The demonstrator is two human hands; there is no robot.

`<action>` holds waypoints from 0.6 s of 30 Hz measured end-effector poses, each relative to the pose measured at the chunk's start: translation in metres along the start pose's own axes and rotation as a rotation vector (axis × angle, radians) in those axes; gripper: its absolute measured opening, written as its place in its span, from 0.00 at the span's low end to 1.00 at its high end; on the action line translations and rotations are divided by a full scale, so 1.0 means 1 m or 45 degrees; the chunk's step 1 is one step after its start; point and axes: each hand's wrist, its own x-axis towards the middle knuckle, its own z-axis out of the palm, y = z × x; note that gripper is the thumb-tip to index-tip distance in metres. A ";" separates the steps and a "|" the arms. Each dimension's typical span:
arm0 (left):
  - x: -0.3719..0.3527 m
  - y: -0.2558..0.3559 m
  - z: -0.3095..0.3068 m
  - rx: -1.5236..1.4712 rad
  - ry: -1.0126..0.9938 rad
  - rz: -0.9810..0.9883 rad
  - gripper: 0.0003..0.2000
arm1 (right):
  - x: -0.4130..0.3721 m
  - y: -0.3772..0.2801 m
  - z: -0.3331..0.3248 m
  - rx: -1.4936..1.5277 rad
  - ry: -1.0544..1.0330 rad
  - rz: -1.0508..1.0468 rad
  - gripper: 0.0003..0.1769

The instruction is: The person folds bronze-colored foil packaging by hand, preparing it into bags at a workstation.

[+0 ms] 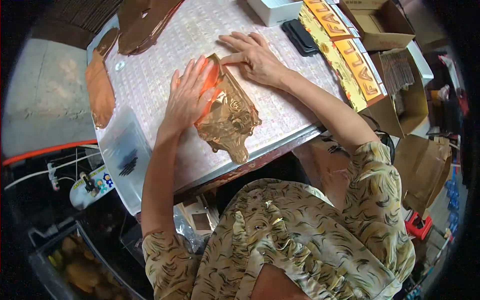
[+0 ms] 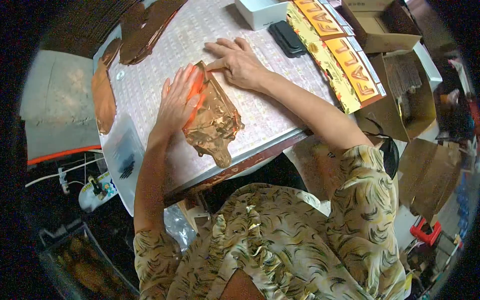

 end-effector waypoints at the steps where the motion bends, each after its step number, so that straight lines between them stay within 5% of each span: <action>1: 0.000 -0.001 0.000 -0.015 0.007 0.000 0.32 | 0.000 0.000 0.000 0.022 -0.012 -0.017 0.31; 9: 0.002 0.004 -0.004 -0.023 -0.004 0.023 0.31 | 0.000 -0.011 0.001 -0.254 -0.119 -0.092 0.24; 18: 0.004 0.008 -0.006 0.057 -0.048 0.017 0.26 | 0.003 -0.022 0.010 -0.474 -0.161 0.077 0.27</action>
